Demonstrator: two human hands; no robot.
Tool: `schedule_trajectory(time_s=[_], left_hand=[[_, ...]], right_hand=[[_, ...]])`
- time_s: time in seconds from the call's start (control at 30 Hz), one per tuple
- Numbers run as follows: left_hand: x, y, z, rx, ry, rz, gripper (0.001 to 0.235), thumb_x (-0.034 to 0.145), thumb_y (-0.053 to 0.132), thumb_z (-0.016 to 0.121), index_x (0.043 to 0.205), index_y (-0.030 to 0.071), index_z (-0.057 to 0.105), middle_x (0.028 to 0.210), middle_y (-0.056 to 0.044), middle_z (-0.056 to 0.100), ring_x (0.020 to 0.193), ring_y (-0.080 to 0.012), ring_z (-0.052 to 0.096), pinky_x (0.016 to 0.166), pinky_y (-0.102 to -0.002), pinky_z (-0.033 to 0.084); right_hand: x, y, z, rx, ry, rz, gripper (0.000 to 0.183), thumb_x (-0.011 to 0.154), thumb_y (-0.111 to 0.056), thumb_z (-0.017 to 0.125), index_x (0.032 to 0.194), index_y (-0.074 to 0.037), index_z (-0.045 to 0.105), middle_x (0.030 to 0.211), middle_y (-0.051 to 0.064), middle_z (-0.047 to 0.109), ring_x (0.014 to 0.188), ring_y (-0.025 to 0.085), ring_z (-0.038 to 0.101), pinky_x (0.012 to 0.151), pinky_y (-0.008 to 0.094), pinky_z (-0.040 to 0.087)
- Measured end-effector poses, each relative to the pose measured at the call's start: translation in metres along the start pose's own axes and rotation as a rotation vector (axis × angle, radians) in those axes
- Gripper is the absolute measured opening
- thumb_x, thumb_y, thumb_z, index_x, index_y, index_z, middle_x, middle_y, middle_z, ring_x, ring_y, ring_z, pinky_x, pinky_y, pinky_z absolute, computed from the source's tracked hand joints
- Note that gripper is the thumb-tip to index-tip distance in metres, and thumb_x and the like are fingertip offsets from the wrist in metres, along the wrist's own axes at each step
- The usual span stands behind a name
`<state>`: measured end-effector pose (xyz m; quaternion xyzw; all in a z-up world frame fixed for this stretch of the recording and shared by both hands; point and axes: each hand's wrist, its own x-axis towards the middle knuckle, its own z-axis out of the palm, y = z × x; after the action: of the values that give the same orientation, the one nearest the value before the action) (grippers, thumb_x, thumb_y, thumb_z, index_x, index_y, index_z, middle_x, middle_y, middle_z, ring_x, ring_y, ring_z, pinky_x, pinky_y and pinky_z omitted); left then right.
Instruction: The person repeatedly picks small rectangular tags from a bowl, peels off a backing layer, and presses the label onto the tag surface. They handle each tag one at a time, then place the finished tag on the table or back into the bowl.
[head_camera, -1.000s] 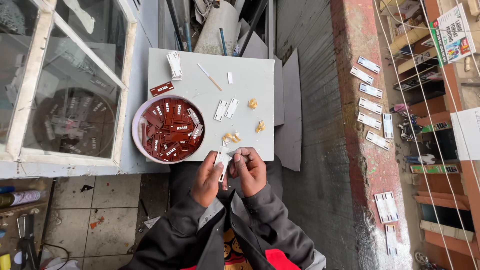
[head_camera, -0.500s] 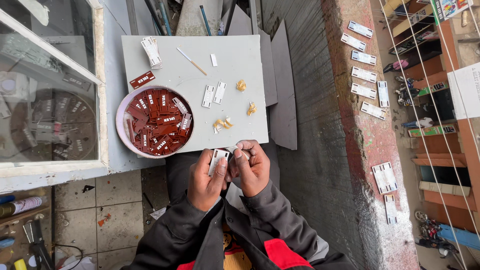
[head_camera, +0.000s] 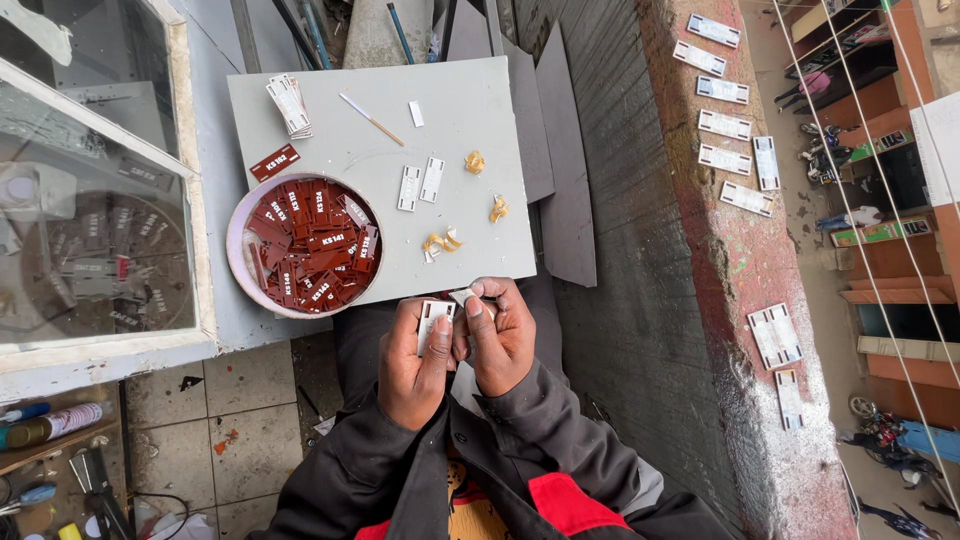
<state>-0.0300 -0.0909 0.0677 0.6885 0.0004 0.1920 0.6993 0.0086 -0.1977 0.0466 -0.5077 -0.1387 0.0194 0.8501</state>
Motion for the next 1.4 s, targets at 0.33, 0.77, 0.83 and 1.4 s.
schedule_trajectory(time_s=[0.33, 0.77, 0.83, 1.4], left_hand=[[0.001, 0.003, -0.002, 0.024, 0.005, -0.010, 0.020, 0.105, 0.012, 0.049, 0.094, -0.001, 0.059, 0.054, -0.009, 0.066, 0.045, -0.0173, 0.064, 0.051, -0.029, 0.056], [0.002, 0.005, -0.002, 0.025, 0.017, -0.028, 0.021, 0.105, 0.014, 0.048, 0.093, 0.001, 0.058, 0.052, -0.009, 0.064, 0.044, -0.0173, 0.063, 0.048, -0.029, 0.055], [0.002, 0.005, -0.002, 0.023, 0.018, -0.030, 0.021, 0.105, 0.014, 0.048, 0.093, 0.001, 0.059, 0.052, -0.010, 0.064, 0.044, -0.0171, 0.063, 0.048, -0.030, 0.055], [0.004, 0.006, -0.001, 0.041, 0.003, -0.048, 0.022, 0.107, 0.014, 0.045, 0.093, 0.003, 0.058, 0.052, -0.009, 0.063, 0.044, -0.0173, 0.063, 0.047, -0.029, 0.056]], right_hand=[[0.001, 0.006, -0.001, -0.001, -0.022, -0.021, 0.013, 0.107, -0.003, 0.044, 0.115, 0.007, 0.047, 0.048, 0.021, 0.057, 0.035, 0.019, 0.053, 0.039, 0.028, 0.052], [-0.001, 0.007, 0.002, -0.018, -0.026, -0.047, 0.015, 0.107, -0.003, 0.041, 0.117, 0.007, 0.047, 0.048, 0.018, 0.057, 0.036, 0.018, 0.053, 0.038, 0.027, 0.052], [-0.001, 0.010, 0.000, -0.015, -0.019, -0.048, 0.015, 0.107, -0.003, 0.041, 0.117, 0.008, 0.047, 0.048, 0.018, 0.057, 0.035, 0.018, 0.053, 0.038, 0.027, 0.052], [-0.003, 0.018, -0.003, -0.031, 0.017, -0.053, 0.014, 0.107, -0.004, 0.042, 0.115, 0.007, 0.046, 0.045, 0.016, 0.055, 0.032, 0.018, 0.052, 0.035, 0.027, 0.050]])
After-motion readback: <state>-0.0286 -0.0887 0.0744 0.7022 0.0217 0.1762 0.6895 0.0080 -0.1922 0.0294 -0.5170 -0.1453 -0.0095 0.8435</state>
